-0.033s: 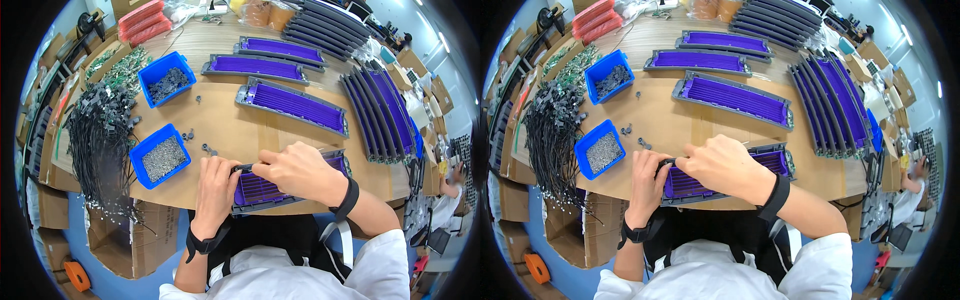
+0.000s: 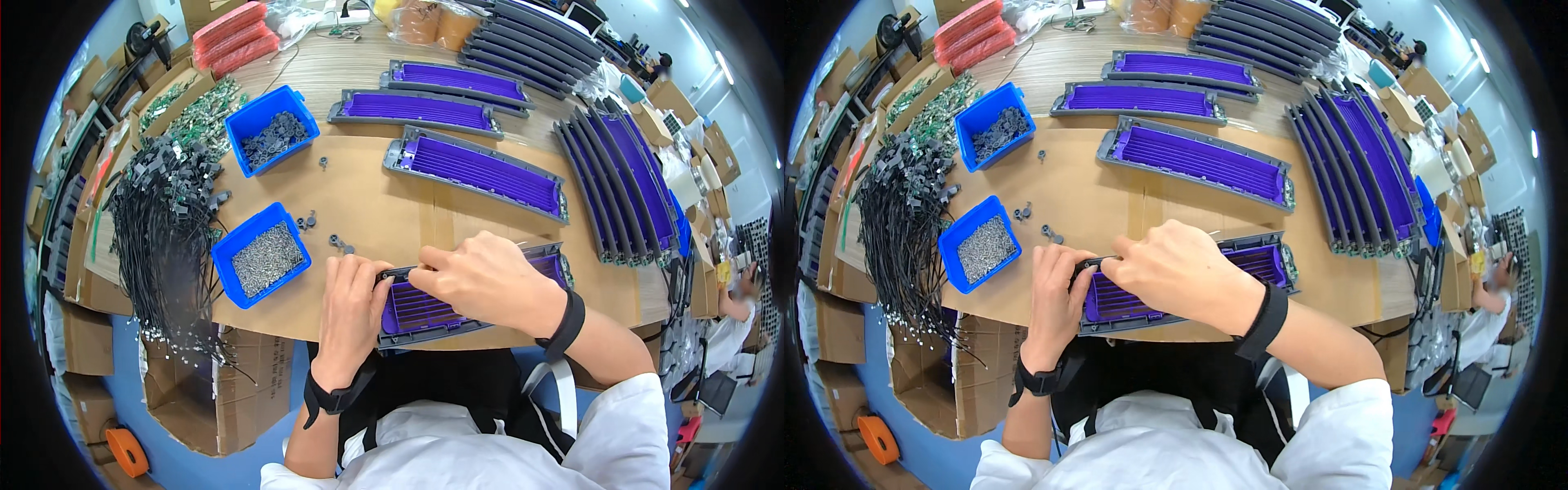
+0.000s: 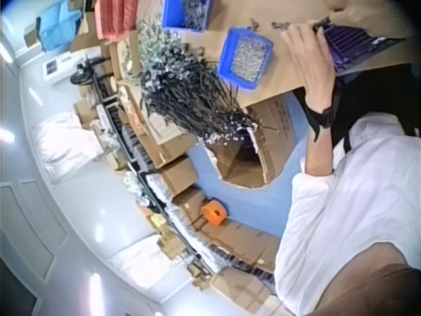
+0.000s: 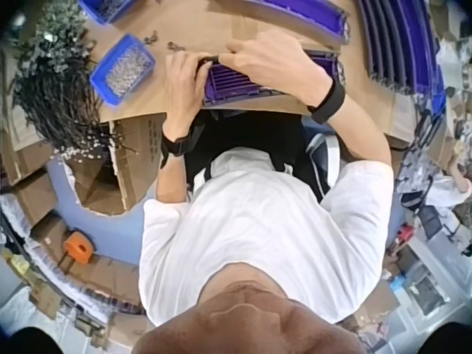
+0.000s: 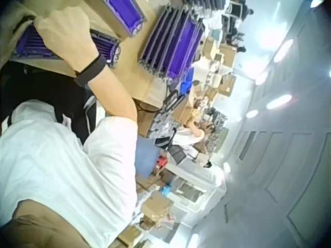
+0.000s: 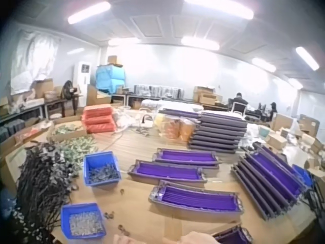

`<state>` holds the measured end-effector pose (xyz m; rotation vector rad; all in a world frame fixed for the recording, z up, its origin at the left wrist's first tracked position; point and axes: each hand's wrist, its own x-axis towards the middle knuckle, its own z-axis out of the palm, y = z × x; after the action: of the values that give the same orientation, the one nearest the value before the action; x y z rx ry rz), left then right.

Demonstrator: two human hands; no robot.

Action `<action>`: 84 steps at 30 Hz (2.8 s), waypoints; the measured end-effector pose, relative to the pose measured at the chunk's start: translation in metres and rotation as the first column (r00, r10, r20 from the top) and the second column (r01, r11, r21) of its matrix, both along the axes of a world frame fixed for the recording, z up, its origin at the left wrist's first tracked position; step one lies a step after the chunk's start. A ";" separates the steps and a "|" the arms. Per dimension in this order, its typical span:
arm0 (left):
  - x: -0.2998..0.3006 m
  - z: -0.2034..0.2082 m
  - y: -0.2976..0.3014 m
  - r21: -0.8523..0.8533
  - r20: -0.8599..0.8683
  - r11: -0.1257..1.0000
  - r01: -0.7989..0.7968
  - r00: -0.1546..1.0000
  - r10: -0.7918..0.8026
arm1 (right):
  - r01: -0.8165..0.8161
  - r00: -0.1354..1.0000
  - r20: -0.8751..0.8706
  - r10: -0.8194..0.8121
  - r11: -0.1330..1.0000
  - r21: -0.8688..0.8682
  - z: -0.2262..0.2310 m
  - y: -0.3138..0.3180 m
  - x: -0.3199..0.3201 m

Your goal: The person assembles purple electronic components by inserting small metal parts into slots and securing them with a screwdriver. They then use a heat gun to apply heat to the assembled units. The person handles multiple units sequentially, stacking them on the table.

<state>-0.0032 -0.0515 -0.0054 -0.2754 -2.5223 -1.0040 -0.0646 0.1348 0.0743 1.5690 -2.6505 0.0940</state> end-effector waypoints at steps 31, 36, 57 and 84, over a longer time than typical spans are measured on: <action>0.004 0.004 0.004 0.041 -0.024 0.999 0.000 1.000 0.001 | 0.275 0.955 0.145 -0.259 0.956 -0.105 0.002 0.052 -0.002; 0.007 -0.004 -0.001 0.206 0.001 0.978 -0.009 1.000 0.009 | 0.294 0.951 0.107 -0.289 0.956 -0.026 0.017 0.090 0.012; 0.004 -0.009 0.008 -0.027 -0.164 0.999 -0.036 0.986 0.031 | 0.881 0.420 0.126 -0.899 0.371 -0.294 0.171 0.313 -0.065; 0.010 -0.004 0.009 0.031 -0.045 0.992 -0.123 0.991 0.124 | 0.589 0.768 -0.102 -0.633 0.759 -0.276 0.111 0.175 -0.086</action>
<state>0.0068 -0.0424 -0.0090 -0.1305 -2.4486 -0.9721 -0.1509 0.3097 0.1858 0.5458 -2.7235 0.1947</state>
